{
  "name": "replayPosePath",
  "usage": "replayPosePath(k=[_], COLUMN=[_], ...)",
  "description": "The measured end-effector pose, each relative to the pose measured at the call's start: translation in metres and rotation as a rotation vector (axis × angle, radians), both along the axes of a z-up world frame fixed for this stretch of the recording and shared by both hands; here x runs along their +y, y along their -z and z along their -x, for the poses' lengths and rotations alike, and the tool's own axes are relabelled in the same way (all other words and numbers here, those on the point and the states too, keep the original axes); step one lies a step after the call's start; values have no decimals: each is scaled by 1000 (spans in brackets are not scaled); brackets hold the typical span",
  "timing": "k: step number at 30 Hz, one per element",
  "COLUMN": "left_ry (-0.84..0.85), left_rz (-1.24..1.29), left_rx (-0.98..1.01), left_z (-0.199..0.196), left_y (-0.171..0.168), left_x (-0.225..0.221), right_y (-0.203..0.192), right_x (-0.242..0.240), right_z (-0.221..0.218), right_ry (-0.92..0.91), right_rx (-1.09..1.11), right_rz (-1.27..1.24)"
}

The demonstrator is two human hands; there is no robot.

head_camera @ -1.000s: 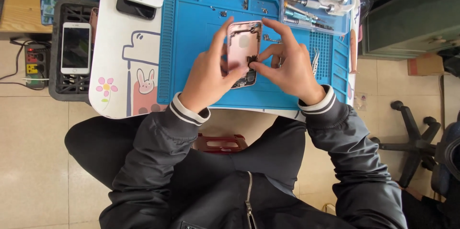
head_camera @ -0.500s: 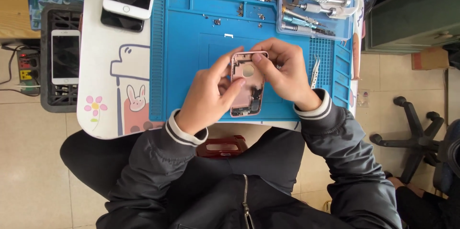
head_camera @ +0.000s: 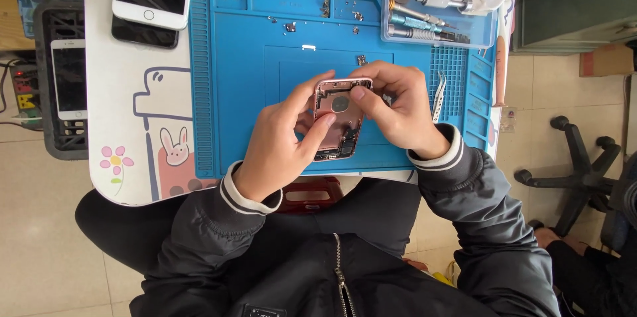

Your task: The person repairs a disassembled smartphone on a blue work mat. They use tweezers to handle small internal components and a screwdriver to tighten screws on the phone's frame.

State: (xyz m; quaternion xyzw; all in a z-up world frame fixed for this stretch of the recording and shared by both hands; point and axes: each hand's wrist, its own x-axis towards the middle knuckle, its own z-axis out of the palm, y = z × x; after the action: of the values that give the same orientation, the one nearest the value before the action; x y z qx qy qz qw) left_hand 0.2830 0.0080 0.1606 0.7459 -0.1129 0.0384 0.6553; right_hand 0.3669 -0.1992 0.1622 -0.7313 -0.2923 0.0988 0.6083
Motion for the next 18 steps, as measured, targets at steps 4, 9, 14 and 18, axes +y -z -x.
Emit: replayPosePath(k=[4,9,14,18], left_ry=[-12,-12,-10,-5], left_rz=[-6,-48,-75,-103], left_rx=[-9,-32,-51,-57], left_z=[0,-1,-2,-2], left_y=[4,5,4,4], left_x=[-3,-7,-10,-11], right_y=[-3,-2,-7,-7], right_x=[1,2,1,2], right_z=[4,6,7,7], right_ry=[-8,10,27,28], right_rx=[19,78,70,71], right_rz=[-16,-102,-99,-125])
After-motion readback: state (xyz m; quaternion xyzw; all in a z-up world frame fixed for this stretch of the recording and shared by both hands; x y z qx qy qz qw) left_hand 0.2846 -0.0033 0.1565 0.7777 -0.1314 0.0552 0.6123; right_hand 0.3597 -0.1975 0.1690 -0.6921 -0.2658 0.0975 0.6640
